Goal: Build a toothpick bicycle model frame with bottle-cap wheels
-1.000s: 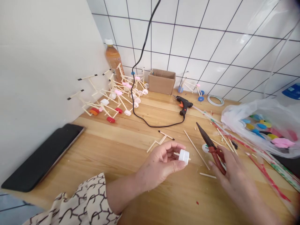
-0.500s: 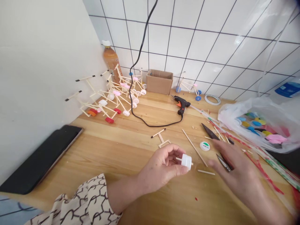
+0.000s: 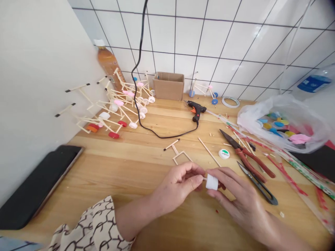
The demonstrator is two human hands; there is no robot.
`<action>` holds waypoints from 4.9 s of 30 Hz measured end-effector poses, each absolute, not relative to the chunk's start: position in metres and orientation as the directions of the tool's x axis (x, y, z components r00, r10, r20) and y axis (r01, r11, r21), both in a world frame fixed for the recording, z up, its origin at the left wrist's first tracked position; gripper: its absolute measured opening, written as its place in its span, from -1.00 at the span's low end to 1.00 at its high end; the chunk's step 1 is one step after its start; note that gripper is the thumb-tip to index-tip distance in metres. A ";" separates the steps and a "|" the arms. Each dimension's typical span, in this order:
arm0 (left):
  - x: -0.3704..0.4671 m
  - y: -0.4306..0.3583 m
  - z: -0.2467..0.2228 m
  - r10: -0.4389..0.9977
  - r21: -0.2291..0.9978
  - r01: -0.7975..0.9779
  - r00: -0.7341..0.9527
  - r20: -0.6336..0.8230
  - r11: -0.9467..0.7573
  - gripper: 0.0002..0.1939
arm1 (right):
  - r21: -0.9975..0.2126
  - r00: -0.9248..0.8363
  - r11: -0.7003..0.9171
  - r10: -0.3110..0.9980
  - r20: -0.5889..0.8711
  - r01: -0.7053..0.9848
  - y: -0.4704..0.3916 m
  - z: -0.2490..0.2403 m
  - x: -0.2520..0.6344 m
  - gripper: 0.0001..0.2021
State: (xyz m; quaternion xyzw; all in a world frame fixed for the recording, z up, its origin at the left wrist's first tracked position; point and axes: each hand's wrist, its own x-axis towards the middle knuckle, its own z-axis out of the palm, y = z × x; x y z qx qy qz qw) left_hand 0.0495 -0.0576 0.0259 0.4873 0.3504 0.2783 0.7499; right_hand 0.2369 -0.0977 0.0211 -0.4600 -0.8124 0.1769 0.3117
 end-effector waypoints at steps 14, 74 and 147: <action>0.048 -0.060 0.025 0.747 0.976 0.211 0.658 -0.094 -0.063 -0.75 | -0.739 -0.308 0.375 0.922 0.234 0.559 -0.104 0.020 0.231 -0.64; 0.046 -0.064 0.008 0.647 0.847 -0.023 0.635 0.422 -0.530 -0.59 | -0.938 -0.278 0.156 0.958 0.068 0.310 -0.103 0.021 0.229 -0.80; 0.046 -0.050 0.015 0.807 0.819 -0.348 0.551 -0.215 0.456 -0.69 | -0.205 0.084 -0.009 0.930 0.359 0.979 -0.054 0.015 0.342 -0.86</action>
